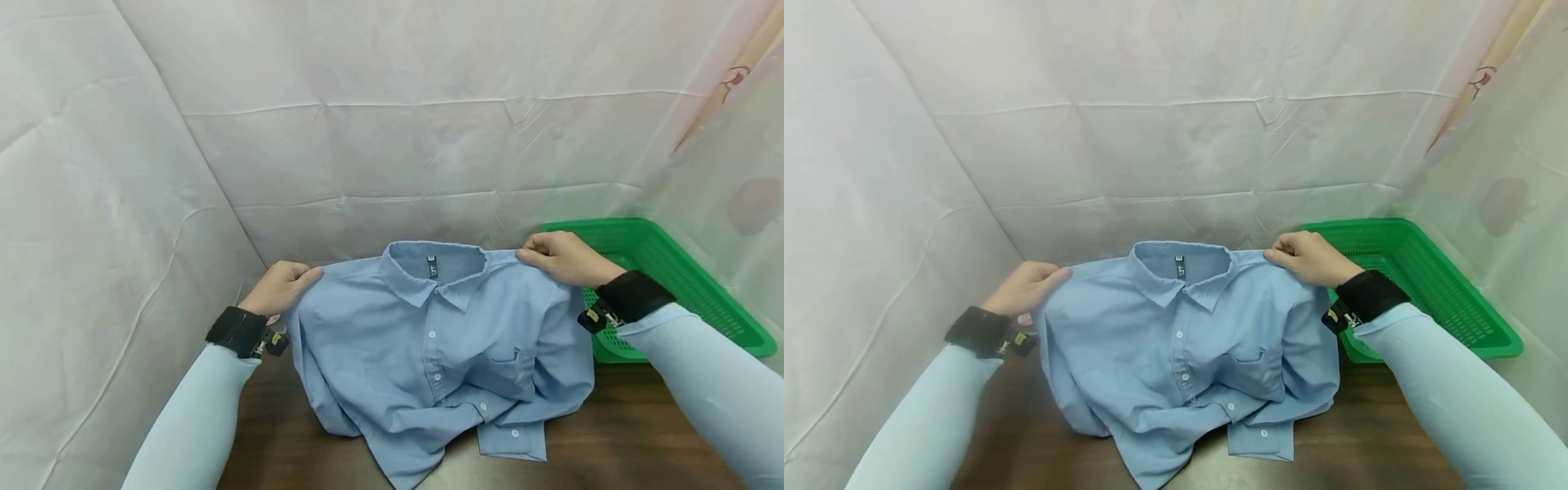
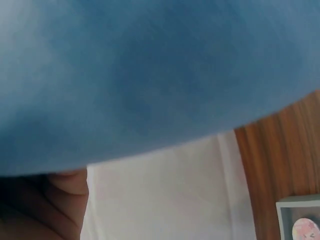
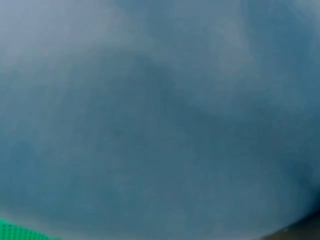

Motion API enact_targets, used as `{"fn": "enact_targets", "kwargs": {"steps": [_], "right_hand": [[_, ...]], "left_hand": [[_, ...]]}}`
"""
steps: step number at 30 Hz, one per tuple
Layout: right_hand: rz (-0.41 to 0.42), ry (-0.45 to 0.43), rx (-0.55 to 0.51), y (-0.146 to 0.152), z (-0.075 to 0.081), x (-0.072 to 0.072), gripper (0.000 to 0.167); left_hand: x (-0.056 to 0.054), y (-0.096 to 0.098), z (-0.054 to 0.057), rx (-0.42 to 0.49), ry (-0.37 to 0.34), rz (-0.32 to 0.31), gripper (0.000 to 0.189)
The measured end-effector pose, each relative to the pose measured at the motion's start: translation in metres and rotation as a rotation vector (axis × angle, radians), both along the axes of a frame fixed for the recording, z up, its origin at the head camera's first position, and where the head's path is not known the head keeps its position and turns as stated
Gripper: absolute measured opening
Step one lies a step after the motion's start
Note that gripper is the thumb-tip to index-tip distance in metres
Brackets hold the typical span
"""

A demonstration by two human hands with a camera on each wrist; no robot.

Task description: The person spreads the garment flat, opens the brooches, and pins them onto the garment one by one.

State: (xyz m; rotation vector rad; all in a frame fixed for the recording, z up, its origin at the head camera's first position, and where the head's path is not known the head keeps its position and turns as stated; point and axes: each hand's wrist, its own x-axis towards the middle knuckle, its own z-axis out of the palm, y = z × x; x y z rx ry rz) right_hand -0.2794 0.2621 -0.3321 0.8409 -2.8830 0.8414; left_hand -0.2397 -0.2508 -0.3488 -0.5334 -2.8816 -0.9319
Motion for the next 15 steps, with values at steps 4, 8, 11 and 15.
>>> {"fn": "enact_targets", "kwargs": {"steps": [4,8,11,15], "right_hand": [[-0.005,0.005,0.038,-0.001,-0.009,-0.013,0.03],[-0.037,-0.012,0.061,-0.002,-0.018,-0.024,0.033],[-0.078,-0.029,0.076,-0.002,-0.026,-0.032,0.034],[-0.105,-0.039,0.105,-0.001,-0.037,-0.042,0.035]], "left_hand": [[-0.015,0.002,-0.009,-0.039,-0.042,0.028,0.047],[-0.027,0.005,-0.017,-0.065,-0.088,0.054,0.044],[-0.035,0.009,-0.022,-0.07,-0.124,0.05,0.041],[-0.046,0.013,-0.033,-0.072,-0.174,0.024,0.037]]}}
